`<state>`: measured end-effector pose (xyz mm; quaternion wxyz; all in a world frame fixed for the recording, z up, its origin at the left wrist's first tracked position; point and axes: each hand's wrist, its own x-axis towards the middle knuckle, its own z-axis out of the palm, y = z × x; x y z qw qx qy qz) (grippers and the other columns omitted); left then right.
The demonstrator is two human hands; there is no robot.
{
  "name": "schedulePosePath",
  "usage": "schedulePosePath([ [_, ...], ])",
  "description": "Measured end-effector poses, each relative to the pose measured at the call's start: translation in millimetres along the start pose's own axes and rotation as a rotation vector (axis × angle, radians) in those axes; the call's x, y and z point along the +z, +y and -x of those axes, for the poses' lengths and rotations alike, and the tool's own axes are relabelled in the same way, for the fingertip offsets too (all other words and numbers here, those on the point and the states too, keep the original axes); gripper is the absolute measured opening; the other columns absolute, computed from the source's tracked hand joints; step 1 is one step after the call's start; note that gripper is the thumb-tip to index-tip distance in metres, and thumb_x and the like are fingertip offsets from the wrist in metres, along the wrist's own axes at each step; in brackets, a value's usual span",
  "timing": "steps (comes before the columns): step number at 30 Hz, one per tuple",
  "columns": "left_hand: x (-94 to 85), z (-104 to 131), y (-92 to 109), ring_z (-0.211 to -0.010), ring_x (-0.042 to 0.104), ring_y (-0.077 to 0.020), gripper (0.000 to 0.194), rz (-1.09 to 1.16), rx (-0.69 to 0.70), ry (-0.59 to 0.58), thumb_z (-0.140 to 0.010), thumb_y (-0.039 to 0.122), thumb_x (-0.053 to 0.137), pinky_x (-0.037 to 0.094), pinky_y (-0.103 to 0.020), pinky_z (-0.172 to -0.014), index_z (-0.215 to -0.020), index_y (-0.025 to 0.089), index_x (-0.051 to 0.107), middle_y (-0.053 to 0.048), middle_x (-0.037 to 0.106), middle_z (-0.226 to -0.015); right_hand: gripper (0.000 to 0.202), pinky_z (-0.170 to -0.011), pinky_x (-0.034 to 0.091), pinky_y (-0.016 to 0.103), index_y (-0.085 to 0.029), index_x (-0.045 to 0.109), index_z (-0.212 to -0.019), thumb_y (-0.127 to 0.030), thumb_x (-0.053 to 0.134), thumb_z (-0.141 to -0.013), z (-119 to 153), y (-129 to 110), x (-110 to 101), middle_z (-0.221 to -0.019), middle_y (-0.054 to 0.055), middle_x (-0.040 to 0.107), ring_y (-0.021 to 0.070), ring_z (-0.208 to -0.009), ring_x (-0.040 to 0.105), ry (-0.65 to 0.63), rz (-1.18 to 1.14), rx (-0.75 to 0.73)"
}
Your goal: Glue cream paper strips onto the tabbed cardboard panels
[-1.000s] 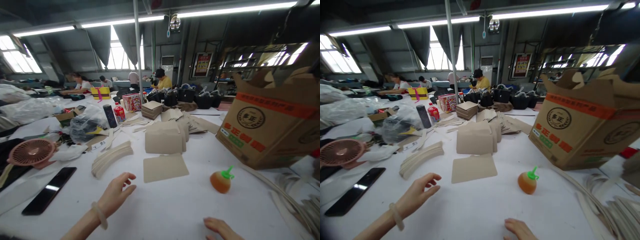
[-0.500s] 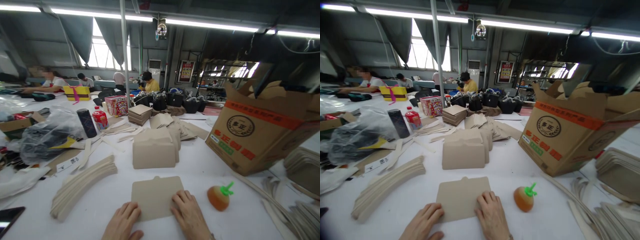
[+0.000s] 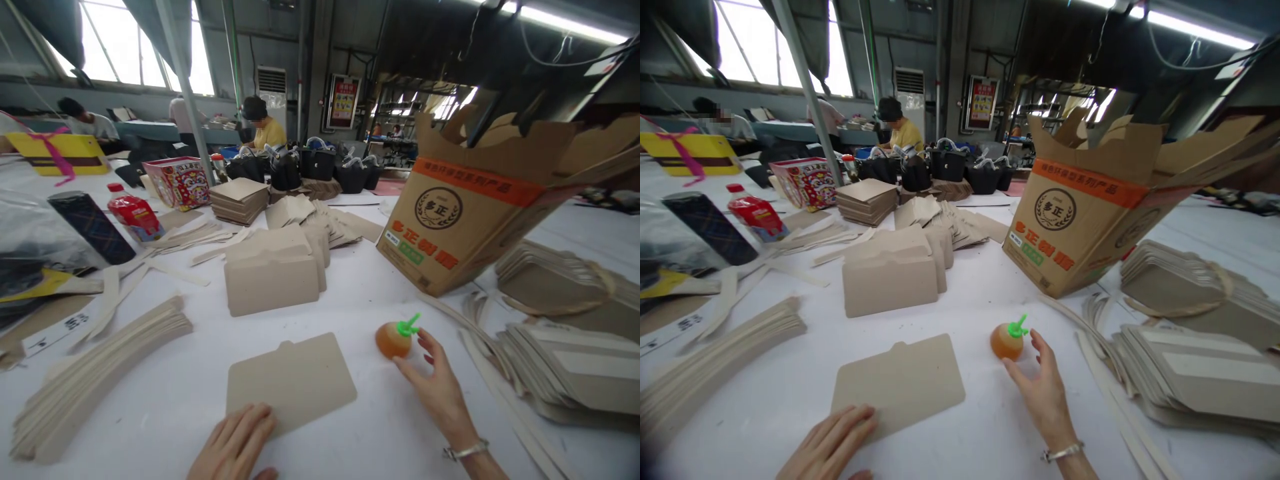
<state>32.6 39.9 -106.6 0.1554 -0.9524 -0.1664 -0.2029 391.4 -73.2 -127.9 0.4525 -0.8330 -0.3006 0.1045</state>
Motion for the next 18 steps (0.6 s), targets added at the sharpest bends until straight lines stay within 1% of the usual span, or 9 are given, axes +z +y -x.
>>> schedulePosePath([
  [1,1.4,-7.6,4.3,-0.089,0.067,-0.0161,0.042,0.022,0.005,-0.026,-0.076,0.052,0.063,0.056,-0.024,-0.072,-0.106,0.023,0.061,0.001,0.071,-0.106,0.078,-0.093,0.040,0.048,-0.019,0.040,-0.129,-0.054,0.068,-0.066,-7.3,1.2,2.8,-0.124,0.012,0.051,0.0336,-0.111,0.050,-0.040,-0.002,-0.008],
  [3,4.8,-21.3,11.3,-0.092,0.067,-0.0172,0.045,0.075,-0.008,-0.094,-0.073,0.048,0.068,0.056,-0.025,-0.075,-0.109,0.024,0.059,0.001,0.069,-0.110,0.069,-0.091,0.042,0.047,-0.019,0.047,-0.119,-0.051,0.071,-0.063,-17.1,1.0,12.4,-0.111,0.009,0.059,0.0322,-0.102,0.056,-0.121,-0.012,-0.033],
  [5,7.7,-30.9,15.5,-0.094,0.066,-0.0180,0.043,0.122,-0.037,-0.149,-0.073,0.044,0.069,0.056,-0.027,-0.078,-0.109,0.024,0.058,0.002,0.069,-0.111,0.055,-0.087,0.046,0.043,-0.020,0.052,-0.109,-0.050,0.069,-0.066,-20.8,-1.5,22.5,-0.099,0.005,0.064,0.0282,-0.093,0.060,-0.180,-0.044,-0.065],
  [7,9.6,-34.8,17.4,-0.093,0.066,-0.0187,0.039,0.152,-0.059,-0.181,-0.073,0.042,0.068,0.056,-0.029,-0.078,-0.107,0.025,0.058,0.002,0.069,-0.110,0.048,-0.086,0.048,0.039,-0.020,0.051,-0.108,-0.049,0.063,-0.072,-20.5,-6.3,26.1,-0.098,0.004,0.064,0.0253,-0.091,0.062,-0.211,-0.086,-0.093],
  [9,10.5,-33.5,18.7,-0.091,0.066,-0.0190,0.040,0.156,-0.062,-0.191,-0.072,0.042,0.070,0.056,-0.029,-0.075,-0.106,0.026,0.058,0.002,0.069,-0.108,0.047,-0.086,0.049,0.036,-0.020,0.051,-0.110,-0.047,0.063,-0.073,-18.5,-14.7,18.6,-0.101,0.004,0.064,0.0241,-0.092,0.063,-0.236,-0.116,-0.117],
  [13,10.4,-23.1,22.5,-0.088,0.065,-0.0180,0.045,0.111,-0.046,-0.185,-0.067,0.043,0.074,0.054,-0.027,-0.072,-0.106,0.025,0.059,0.003,0.070,-0.105,0.052,-0.094,0.045,0.037,-0.024,0.057,-0.117,-0.034,0.071,-0.068,-12.9,-40.5,-21.5,-0.110,0.004,0.061,0.0253,-0.103,0.059,-0.401,-0.057,-0.218],
  [15,9.7,-17.3,24.1,-0.089,0.064,-0.0171,0.044,0.095,-0.039,-0.169,-0.069,0.045,0.073,0.052,-0.026,-0.073,-0.106,0.026,0.059,0.003,0.069,-0.106,0.059,-0.089,0.049,0.036,-0.026,0.057,-0.120,-0.032,0.075,-0.064,-8.8,-52.1,-39.3,-0.108,0.005,0.062,0.0265,-0.102,0.060,-0.441,-0.181,-0.127],
  [16,9.4,-14.8,24.5,-0.089,0.063,-0.0166,0.044,0.093,-0.039,-0.165,-0.069,0.045,0.072,0.051,-0.026,-0.074,-0.107,0.026,0.059,0.004,0.069,-0.106,0.059,-0.086,0.051,0.037,-0.026,0.057,-0.120,-0.035,0.076,-0.064,-5.9,-56.2,-44.4,-0.108,0.006,0.063,0.0270,-0.100,0.062,-0.419,-0.324,-0.041],
  [18,8.7,-10.7,24.8,-0.090,0.062,-0.0158,0.043,0.094,-0.033,-0.149,-0.070,0.045,0.072,0.049,-0.025,-0.075,-0.108,0.028,0.059,0.004,0.068,-0.106,0.050,-0.081,0.054,0.040,-0.026,0.059,-0.117,-0.046,0.068,-0.072,1.8,-60.0,-46.3,-0.107,0.008,0.066,0.0277,-0.096,0.064,-0.301,-0.670,0.164],
])
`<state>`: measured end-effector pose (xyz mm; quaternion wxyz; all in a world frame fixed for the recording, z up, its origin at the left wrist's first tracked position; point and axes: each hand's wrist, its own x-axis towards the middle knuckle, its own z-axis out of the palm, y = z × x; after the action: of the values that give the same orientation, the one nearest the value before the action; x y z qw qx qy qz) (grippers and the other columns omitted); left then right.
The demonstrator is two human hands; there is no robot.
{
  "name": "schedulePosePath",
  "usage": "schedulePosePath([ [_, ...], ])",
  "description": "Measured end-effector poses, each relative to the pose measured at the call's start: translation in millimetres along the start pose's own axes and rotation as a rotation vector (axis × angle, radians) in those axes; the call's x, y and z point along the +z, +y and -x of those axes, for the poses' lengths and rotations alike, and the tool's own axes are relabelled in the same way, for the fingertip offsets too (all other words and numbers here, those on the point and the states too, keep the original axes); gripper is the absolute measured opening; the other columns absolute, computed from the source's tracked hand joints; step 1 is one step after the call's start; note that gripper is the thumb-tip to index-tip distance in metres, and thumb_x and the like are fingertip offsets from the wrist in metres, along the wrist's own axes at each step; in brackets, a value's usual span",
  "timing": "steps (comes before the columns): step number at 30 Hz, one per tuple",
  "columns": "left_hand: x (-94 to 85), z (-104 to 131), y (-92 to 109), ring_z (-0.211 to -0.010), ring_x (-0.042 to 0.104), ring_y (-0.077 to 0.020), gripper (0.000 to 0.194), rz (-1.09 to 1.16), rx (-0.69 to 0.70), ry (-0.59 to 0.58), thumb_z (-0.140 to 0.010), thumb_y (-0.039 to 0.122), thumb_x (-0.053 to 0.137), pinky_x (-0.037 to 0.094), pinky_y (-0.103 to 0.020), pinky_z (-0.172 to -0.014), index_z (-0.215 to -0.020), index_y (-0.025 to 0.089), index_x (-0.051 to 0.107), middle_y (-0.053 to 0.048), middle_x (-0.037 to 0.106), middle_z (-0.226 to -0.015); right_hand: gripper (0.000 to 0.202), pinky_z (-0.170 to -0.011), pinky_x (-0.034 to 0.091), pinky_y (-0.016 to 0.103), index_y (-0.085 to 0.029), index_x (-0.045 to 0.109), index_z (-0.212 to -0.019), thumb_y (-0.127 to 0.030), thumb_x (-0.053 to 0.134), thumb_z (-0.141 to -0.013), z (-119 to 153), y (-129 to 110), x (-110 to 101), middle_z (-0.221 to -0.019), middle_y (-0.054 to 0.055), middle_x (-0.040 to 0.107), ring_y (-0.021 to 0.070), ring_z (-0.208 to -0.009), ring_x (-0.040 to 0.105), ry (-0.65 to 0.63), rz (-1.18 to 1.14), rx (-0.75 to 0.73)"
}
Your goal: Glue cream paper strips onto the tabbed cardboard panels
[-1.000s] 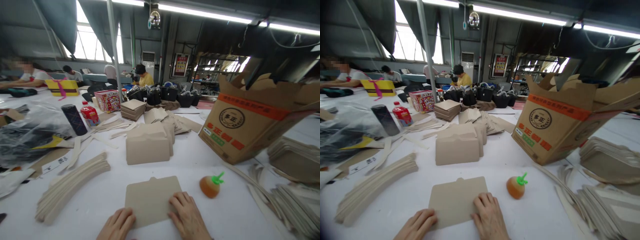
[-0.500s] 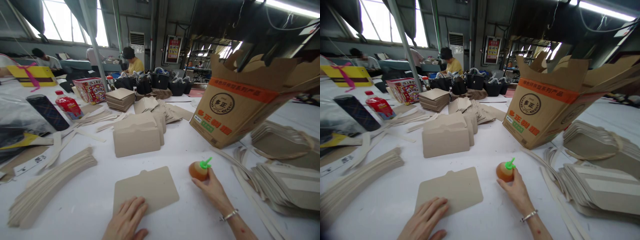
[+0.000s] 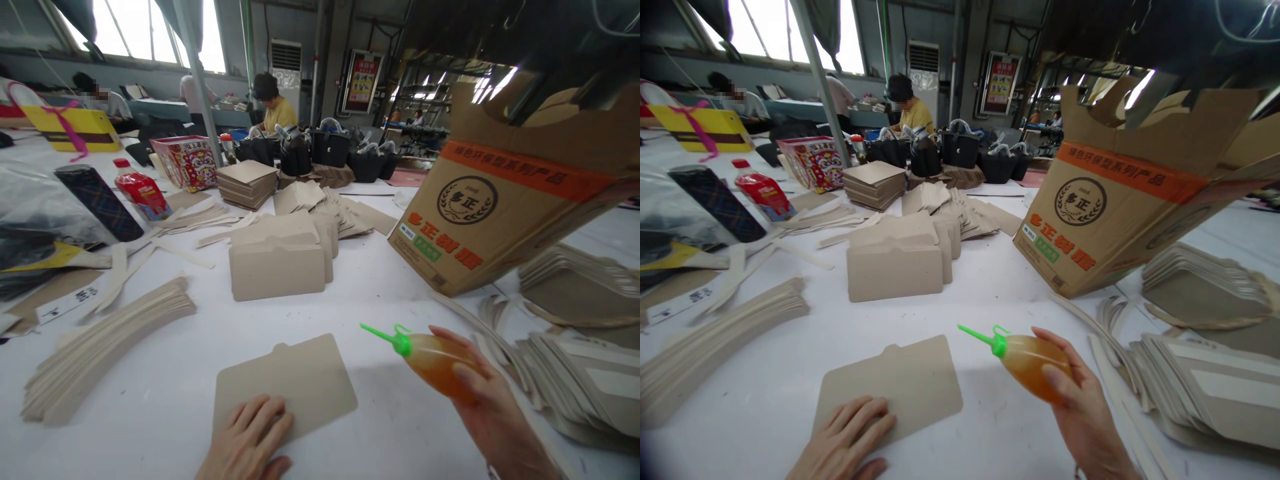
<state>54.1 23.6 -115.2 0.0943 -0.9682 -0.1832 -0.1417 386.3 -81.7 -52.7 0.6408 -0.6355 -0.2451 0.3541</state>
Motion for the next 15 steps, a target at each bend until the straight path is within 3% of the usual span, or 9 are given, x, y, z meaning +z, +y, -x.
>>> schedulePosePath([
  [3,0.9,4.3,-0.4,-0.089,0.061,-0.0153,0.043,-0.024,0.011,0.029,-0.070,0.046,0.072,0.047,-0.025,-0.077,-0.108,0.028,0.061,0.005,0.068,-0.105,0.043,-0.076,0.056,0.043,-0.027,0.059,-0.118,-0.053,0.052,-0.084,11.0,14.0,10.2,-0.111,0.009,0.066,0.0266,-0.094,0.066,0.132,-0.342,0.162],
  [6,4.0,8.6,-0.5,-0.089,0.061,-0.0152,0.046,-0.048,0.018,0.040,-0.069,0.050,0.071,0.047,-0.026,-0.076,-0.109,0.029,0.061,0.005,0.068,-0.105,0.044,-0.075,0.057,0.041,-0.026,0.056,-0.123,-0.045,0.058,-0.084,20.0,32.9,17.8,-0.118,0.010,0.064,0.0270,-0.097,0.065,0.027,-0.350,0.267],
  [8,7.2,12.1,-0.3,-0.090,0.060,-0.0152,0.046,-0.054,0.017,0.047,-0.071,0.052,0.070,0.047,-0.026,-0.075,-0.110,0.030,0.061,0.005,0.068,-0.106,0.044,-0.080,0.056,0.042,-0.026,0.057,-0.122,-0.042,0.062,-0.081,23.0,40.8,19.4,-0.120,0.010,0.064,0.0282,-0.101,0.063,-0.007,-0.327,0.230],
  [12,15.5,18.1,-0.5,-0.094,0.059,-0.0144,0.040,-0.047,0.004,0.067,-0.078,0.052,0.062,0.046,-0.025,-0.079,-0.113,0.033,0.061,0.005,0.067,-0.107,0.048,-0.090,0.052,0.042,-0.032,0.053,-0.124,-0.043,0.065,-0.079,24.1,45.5,19.5,-0.118,0.005,0.065,0.0263,-0.108,0.061,0.061,-0.343,0.146],
  [15,21.8,20.3,-1.5,-0.094,0.059,-0.0130,0.033,-0.045,-0.005,0.107,-0.087,0.052,0.050,0.045,-0.023,-0.079,-0.112,0.034,0.061,0.005,0.068,-0.104,0.061,-0.089,0.053,0.043,-0.033,0.045,-0.130,-0.041,0.070,-0.075,29.0,50.9,19.8,-0.112,0.006,0.067,0.0263,-0.100,0.065,0.038,-0.217,0.144],
])
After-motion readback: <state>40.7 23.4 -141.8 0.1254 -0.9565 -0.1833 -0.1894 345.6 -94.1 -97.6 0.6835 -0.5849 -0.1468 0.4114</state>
